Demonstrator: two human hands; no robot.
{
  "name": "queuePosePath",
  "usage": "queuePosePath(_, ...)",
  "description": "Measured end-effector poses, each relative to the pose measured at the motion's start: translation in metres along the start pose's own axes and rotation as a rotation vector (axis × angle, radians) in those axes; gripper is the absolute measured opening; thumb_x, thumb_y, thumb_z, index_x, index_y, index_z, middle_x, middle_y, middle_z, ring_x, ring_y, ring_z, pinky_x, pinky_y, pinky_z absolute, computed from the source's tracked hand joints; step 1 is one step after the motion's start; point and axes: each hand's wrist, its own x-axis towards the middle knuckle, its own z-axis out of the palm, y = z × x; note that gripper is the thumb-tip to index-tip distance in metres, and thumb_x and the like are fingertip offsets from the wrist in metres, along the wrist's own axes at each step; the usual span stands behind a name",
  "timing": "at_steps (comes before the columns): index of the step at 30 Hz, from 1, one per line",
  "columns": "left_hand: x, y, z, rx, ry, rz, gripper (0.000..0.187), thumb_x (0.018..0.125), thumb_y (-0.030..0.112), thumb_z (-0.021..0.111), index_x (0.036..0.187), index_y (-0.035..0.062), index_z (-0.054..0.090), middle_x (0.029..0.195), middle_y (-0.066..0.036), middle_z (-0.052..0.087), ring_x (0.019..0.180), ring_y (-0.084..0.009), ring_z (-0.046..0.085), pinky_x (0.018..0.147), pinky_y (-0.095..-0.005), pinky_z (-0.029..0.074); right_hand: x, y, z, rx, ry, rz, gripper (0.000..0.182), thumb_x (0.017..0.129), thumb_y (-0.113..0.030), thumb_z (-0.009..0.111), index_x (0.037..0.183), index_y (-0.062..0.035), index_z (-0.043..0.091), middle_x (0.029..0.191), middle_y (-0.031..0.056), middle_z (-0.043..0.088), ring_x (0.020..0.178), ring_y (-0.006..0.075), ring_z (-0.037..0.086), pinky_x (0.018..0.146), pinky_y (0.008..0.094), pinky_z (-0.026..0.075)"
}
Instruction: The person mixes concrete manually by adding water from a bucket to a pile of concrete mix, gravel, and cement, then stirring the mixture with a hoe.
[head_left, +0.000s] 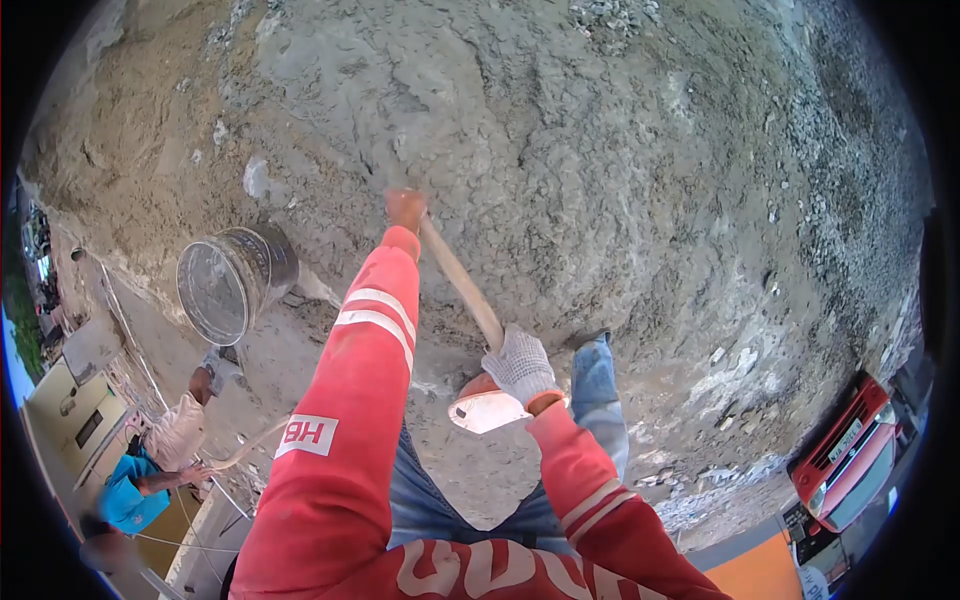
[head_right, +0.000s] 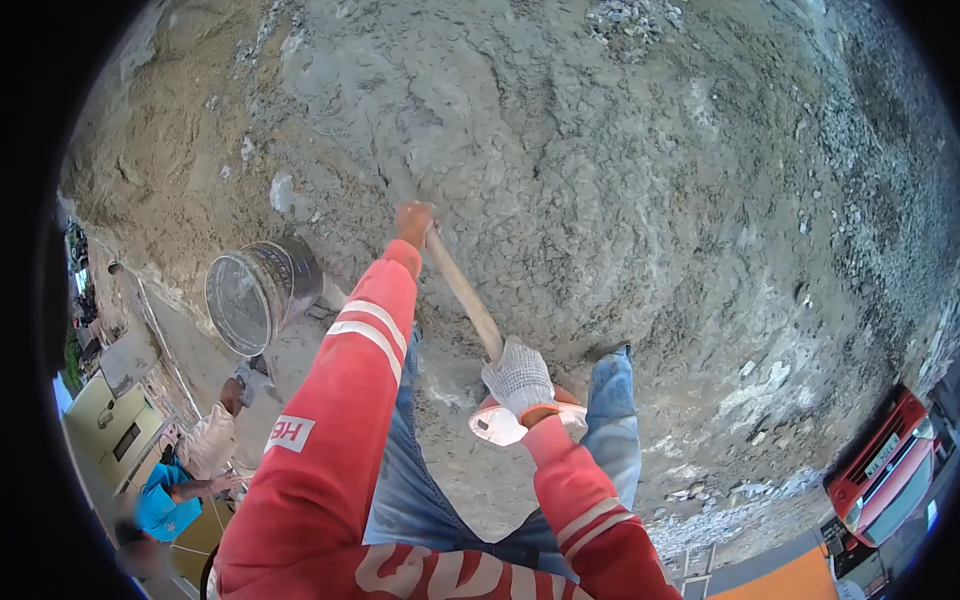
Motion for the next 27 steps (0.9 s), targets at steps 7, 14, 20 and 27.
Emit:
queuePosePath(7, -0.274, -0.14, 0.097, -0.654, 0.155, -0.396, 0.022, 0.083, 0.006, 0.065, 0.098, 0.0002, 0.05, 0.079, -0.009, 0.057, 0.061, -0.0212, 0.058, 0.05, -0.0386, 0.05, -0.121, 0.252, -0.107, -0.465, -0.088, 0.033, 0.045, 0.074, -0.025, 0.064, 0.115, -0.0069, 0.055, 0.08, 0.0182, 0.066, 0.077, 0.0367, 0.065, 0.069, 0.047, 0.051)
queuePosePath(14, -0.442, -0.099, 0.17, -0.866, 0.022, -0.565, 0.036, 0.083, 0.006, 0.068, 0.109, -0.0042, 0.047, 0.085, -0.011, 0.059, 0.061, -0.0189, 0.058, 0.055, -0.0358, 0.052, -0.23, 0.294, -0.176, -0.567, -0.104, 0.281, 0.038, 0.074, -0.021, 0.066, 0.109, -0.01, 0.057, 0.086, 0.016, 0.067, 0.081, 0.0344, 0.066, 0.07, 0.0451, 0.052)
queuePosePath(20, -0.251, -0.127, 0.19, -0.315, -0.037, -0.414, 0.024, 0.083, 0.004, 0.067, 0.099, -0.0054, 0.052, 0.078, -0.01, 0.06, 0.056, -0.0194, 0.059, 0.048, -0.0342, 0.047, -0.122, 0.218, -0.102, -0.508, -0.045, 0.222, 0.038, 0.072, -0.027, 0.069, 0.102, -0.0044, 0.058, 0.091, 0.0214, 0.066, 0.088, 0.0384, 0.064, 0.076, 0.0444, 0.052)
queuePosePath(27, -0.076, -0.011, -0.069, -0.181, 0.4, 0.15, 0.036, 0.081, 0.002, 0.068, 0.112, 0.0031, 0.05, 0.079, -0.01, 0.062, 0.059, -0.0177, 0.063, 0.048, -0.0328, 0.05, 0.013, 0.026, 0.059, -0.204, -0.07, -0.247, 0.068, 0.072, -0.037, 0.074, 0.118, 0.0062, 0.049, 0.107, 0.0273, 0.058, 0.102, 0.043, 0.054, 0.088, 0.0466, 0.044)
